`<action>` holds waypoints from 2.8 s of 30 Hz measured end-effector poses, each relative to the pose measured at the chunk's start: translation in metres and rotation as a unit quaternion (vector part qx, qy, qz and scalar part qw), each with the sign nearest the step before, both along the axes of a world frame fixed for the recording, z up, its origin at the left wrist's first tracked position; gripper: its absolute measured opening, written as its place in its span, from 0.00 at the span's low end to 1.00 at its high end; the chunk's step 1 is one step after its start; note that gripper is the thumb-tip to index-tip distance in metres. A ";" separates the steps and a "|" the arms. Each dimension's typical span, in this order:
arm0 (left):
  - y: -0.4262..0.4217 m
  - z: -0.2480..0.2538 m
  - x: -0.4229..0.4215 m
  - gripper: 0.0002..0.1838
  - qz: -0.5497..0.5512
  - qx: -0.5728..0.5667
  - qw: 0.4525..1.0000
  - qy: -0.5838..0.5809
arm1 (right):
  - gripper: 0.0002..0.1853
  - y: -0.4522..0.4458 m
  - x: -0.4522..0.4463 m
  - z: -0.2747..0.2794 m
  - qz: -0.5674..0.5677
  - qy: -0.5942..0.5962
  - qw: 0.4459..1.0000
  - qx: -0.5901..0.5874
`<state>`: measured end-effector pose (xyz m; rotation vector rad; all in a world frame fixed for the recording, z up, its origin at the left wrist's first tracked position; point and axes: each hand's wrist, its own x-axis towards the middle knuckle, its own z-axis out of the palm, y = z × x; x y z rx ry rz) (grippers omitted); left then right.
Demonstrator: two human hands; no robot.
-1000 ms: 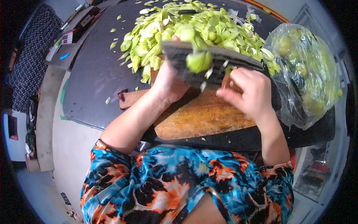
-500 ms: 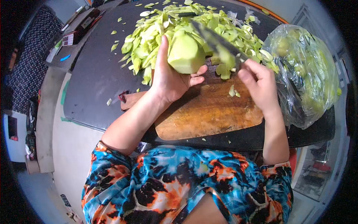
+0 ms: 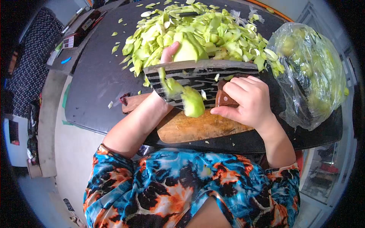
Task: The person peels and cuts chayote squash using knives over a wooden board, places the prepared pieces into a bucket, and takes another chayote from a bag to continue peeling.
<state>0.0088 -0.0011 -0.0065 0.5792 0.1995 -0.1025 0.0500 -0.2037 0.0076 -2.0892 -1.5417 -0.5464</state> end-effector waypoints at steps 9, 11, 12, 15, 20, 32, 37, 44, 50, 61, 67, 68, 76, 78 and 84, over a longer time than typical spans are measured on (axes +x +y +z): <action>0.003 -0.013 0.001 0.33 0.013 0.130 0.988 -0.081 | 0.25 -0.009 0.033 -0.004 -0.248 0.174 0.953 0.004; -0.004 -0.008 -0.003 0.33 0.021 0.126 0.988 -0.088 | 0.27 -0.027 0.070 -0.011 -0.348 0.181 0.920 -0.010; -0.002 -0.009 -0.002 0.33 0.011 0.116 0.988 -0.099 | 0.28 -0.030 0.080 -0.013 -0.353 0.187 0.917 0.023; -0.001 -0.005 -0.002 0.33 0.013 0.111 0.990 -0.087 | 0.27 -0.035 0.077 -0.014 -0.299 0.188 0.933 0.072; 0.003 -0.022 0.003 0.38 0.052 0.063 0.995 -0.060 | 0.22 -0.016 0.017 0.009 -0.056 0.160 0.983 0.076; 0.005 -0.022 0.003 0.28 0.015 0.131 0.983 -0.129 | 0.25 -0.013 0.035 -0.003 -0.247 0.176 0.952 0.030; -0.002 -0.009 -0.001 0.30 0.012 0.141 0.982 -0.129 | 0.27 -0.060 0.116 -0.026 -0.372 0.188 0.896 0.152; -0.002 -0.022 0.000 0.36 0.042 0.241 0.960 -0.135 | 0.22 -0.025 0.033 0.007 -0.094 0.133 0.982 0.099; 0.015 -0.060 0.011 0.31 -0.108 -0.156 0.964 -0.186 | 0.28 -0.012 0.006 0.011 0.003 0.044 0.999 0.018; -0.007 -0.012 -0.004 0.30 0.005 0.234 0.961 -0.150 | 0.29 -0.043 0.095 -0.022 -0.379 0.143 0.911 0.074; -0.008 -0.011 -0.001 0.33 0.040 0.115 0.988 -0.098 | 0.26 -0.044 0.089 -0.015 -0.318 0.153 0.927 0.125; -0.009 -0.010 -0.001 0.33 0.063 0.080 0.992 -0.075 | 0.25 -0.040 0.083 -0.013 -0.289 0.154 0.936 0.127; 0.000 -0.016 0.005 0.32 0.063 -0.001 0.998 -0.004 | 0.22 -0.016 0.020 0.010 -0.037 0.121 0.989 0.077; 0.007 -0.022 0.003 0.34 0.004 -0.028 0.999 -0.017 | 0.22 -0.012 0.013 0.012 -0.002 0.063 0.998 0.032; 0.006 -0.016 0.006 0.42 -0.074 -0.090 0.991 -0.069 | 0.25 -0.006 0.008 0.002 0.001 0.016 1.000 -0.006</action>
